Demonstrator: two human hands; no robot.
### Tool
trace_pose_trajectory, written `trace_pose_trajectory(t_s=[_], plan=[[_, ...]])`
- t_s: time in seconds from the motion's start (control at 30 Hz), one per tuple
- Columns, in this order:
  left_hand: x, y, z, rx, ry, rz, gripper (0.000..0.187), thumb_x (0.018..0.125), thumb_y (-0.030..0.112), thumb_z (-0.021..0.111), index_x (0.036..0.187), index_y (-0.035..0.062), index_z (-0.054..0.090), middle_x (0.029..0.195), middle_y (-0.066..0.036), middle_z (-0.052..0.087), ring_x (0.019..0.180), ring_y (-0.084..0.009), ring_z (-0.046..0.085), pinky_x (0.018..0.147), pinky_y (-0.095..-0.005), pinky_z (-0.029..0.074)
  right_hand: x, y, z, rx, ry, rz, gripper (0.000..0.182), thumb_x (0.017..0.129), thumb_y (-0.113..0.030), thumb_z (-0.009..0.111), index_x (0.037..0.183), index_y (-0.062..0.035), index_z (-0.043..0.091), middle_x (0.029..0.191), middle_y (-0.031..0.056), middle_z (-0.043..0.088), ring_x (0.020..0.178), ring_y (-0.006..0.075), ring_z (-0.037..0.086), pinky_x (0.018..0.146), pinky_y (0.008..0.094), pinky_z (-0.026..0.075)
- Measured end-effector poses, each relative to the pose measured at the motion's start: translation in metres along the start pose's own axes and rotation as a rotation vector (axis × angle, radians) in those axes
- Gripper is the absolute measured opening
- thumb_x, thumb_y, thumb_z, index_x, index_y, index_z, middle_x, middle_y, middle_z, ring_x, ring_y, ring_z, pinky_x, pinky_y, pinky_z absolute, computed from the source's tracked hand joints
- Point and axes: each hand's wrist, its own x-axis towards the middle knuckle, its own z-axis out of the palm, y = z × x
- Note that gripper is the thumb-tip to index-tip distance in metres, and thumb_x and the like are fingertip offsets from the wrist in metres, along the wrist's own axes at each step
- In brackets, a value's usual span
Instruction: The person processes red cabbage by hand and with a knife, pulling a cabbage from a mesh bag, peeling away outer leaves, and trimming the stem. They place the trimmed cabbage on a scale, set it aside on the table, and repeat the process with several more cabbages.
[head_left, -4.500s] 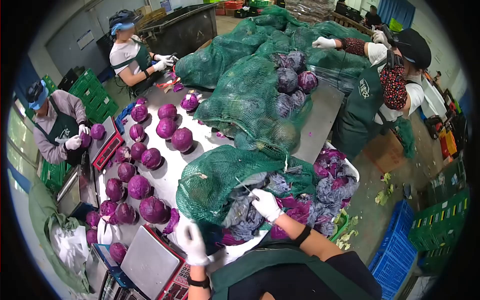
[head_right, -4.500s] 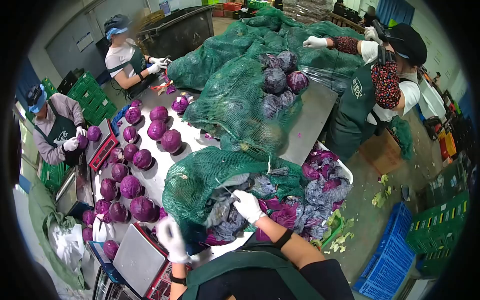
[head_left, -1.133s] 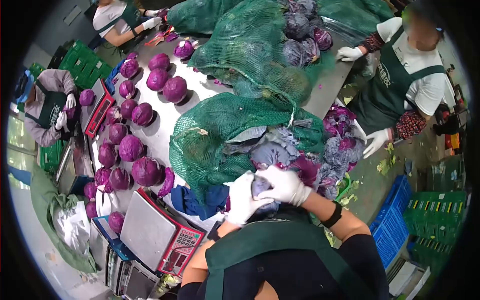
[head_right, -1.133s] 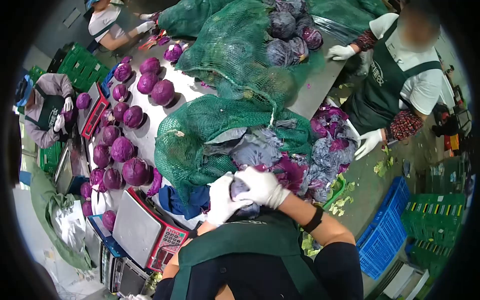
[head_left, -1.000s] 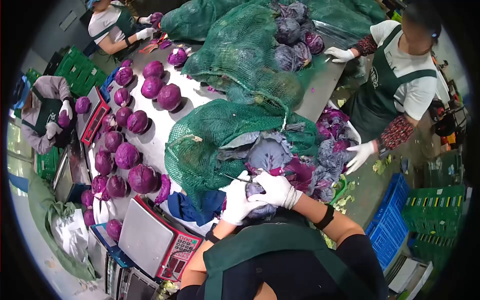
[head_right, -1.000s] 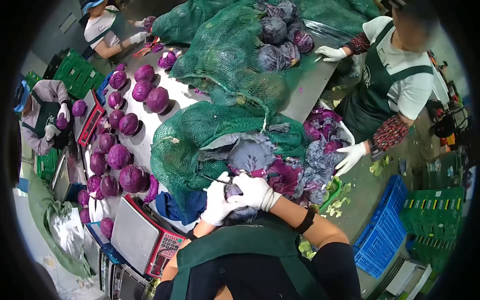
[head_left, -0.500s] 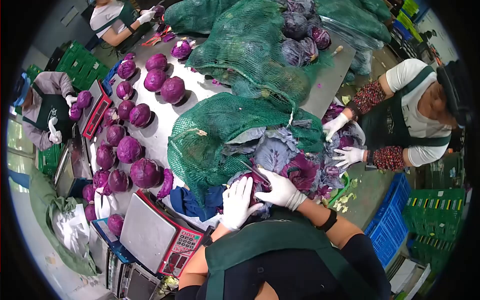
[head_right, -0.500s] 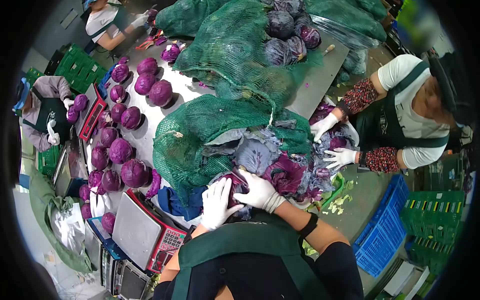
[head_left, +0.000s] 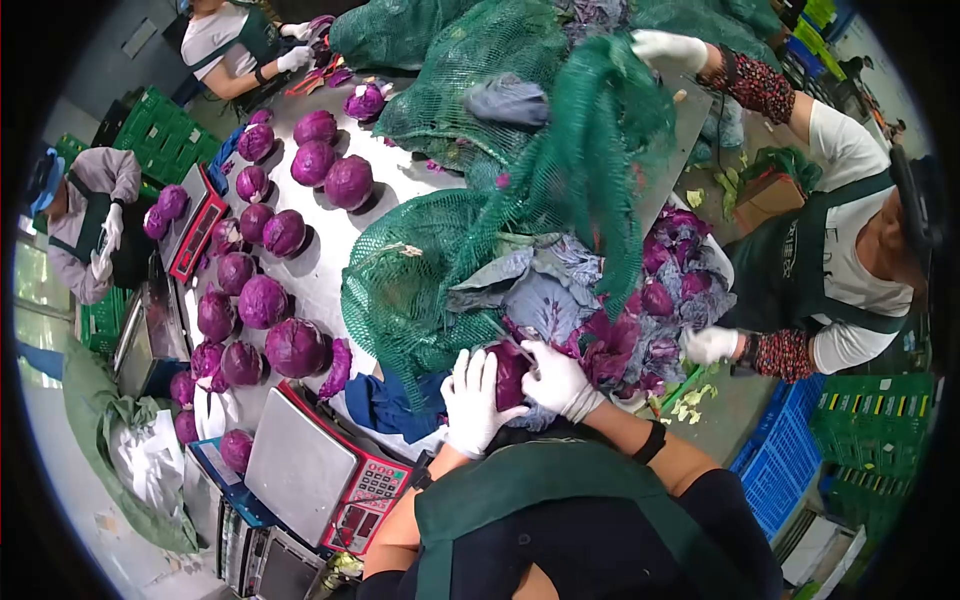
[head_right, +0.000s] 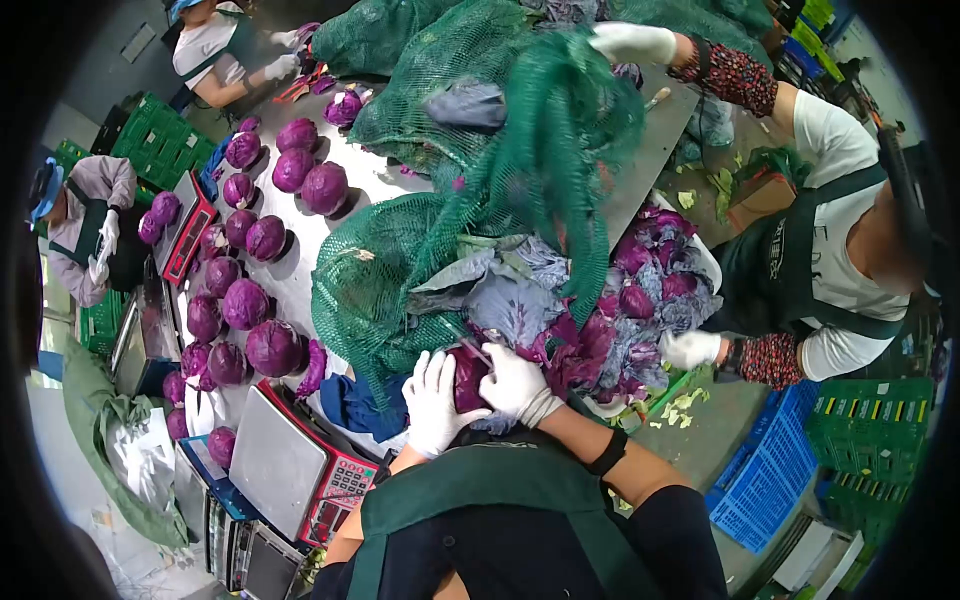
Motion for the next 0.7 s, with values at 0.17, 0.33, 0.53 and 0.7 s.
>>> trace_pose_trajectory(t_s=[0.17, 0.33, 0.53, 0.7], plan=[[-0.002, -0.045, -0.001, -0.738, 0.141, -0.222, 0.099, 0.052, 0.031, 0.089, 0.132, -0.0001, 0.039, 0.131, -0.019, 0.044, 0.120, -0.0344, 0.046, 0.103, -0.0431, 0.037, 0.007, 0.046, -0.025, 0.156, -0.091, 0.099, 0.050, 0.077, -0.022, 0.062, 0.122, -0.0047, 0.050, 0.091, 0.0189, 0.064, 0.078, 0.0324, 0.064, 0.071, 0.0391, 0.051], [0.005, -0.054, -0.011, -2.390, 0.130, -0.746, 0.085, 0.082, 0.071, 0.041, 0.138, 0.0075, 0.036, 0.139, -0.016, 0.042, 0.124, -0.0346, 0.045, 0.104, -0.0502, 0.037, 0.015, -0.005, -0.052, 0.052, 0.193, -0.183, 0.063, 0.076, -0.021, 0.073, 0.131, -0.0054, 0.047, 0.110, 0.0195, 0.060, 0.095, 0.0302, 0.062, 0.078, 0.0352, 0.049], [0.012, -0.058, -0.032, -2.632, 0.225, -0.763, 0.073, 0.088, 0.066, 0.034, 0.137, 0.0118, 0.039, 0.136, -0.015, 0.045, 0.123, -0.0335, 0.047, 0.091, -0.0581, 0.047, 0.041, -0.063, -0.025, 0.558, -0.062, -0.338, 0.079, 0.070, -0.017, 0.079, 0.138, -0.0076, 0.041, 0.121, 0.0077, 0.058, 0.072, 0.0051, 0.052, 0.063, 0.0217, 0.045], [-0.020, -0.046, -0.066, -1.899, -0.027, -0.592, 0.075, 0.089, 0.064, 0.038, 0.143, 0.0129, 0.030, 0.140, -0.011, 0.041, 0.126, -0.0307, 0.044, 0.100, -0.0492, 0.042, 0.067, -0.064, -0.020, 1.039, -0.644, 0.021, 0.053, 0.087, -0.026, 0.064, 0.132, -0.0054, 0.045, 0.093, 0.0018, 0.059, 0.053, 0.0061, 0.054, 0.048, 0.0198, 0.046]])
